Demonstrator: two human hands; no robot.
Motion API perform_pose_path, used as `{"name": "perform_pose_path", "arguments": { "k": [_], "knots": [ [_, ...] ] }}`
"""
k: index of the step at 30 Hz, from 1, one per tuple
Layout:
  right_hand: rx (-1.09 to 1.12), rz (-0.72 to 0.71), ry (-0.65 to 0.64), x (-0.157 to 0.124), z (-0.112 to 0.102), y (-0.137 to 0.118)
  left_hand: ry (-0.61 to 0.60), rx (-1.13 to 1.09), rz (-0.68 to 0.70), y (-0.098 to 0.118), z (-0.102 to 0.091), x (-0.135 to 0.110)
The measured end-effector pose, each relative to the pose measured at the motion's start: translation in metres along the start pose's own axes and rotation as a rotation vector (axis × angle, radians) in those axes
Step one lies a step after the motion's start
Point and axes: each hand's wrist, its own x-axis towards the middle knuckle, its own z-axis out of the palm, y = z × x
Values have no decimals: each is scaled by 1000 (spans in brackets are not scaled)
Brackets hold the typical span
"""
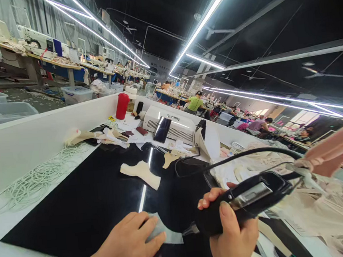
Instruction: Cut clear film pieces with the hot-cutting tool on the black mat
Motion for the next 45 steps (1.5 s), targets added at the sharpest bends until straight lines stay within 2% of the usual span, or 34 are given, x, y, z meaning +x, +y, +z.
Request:
{"name": "perform_pose_path", "arguments": {
  "k": [9, 15, 20, 27, 31, 33, 38, 41, 45],
  "knots": [
    [-23, 19, 23, -2, 6, 0, -68, -19, -12, 2, -1, 0],
    [25, 7, 39, -4, -1, -3, -106, -16, 7, 2, -4, 1],
    [29, 13, 3, -7, -5, -2, -109, -12, 17, 1, -10, 5],
    [0, 39, 47, -8, 0, -3, -92, -17, 8, 1, -14, 6],
    [-21, 47, 35, -10, -1, -5, -69, 14, 81, -9, -4, 0],
    [-20, 35, -11, -11, -1, -8, -102, 13, 94, -16, 5, -5],
    [-55, 41, -50, -10, 10, -22, -161, -88, 10, -28, 28, -18],
    [-85, 81, -69, -12, 20, -28, -210, -127, -16, -31, 32, -20],
    [-73, 77, -57, -18, 36, -31, -201, -126, -45, -33, 33, -17]
  ]
}}
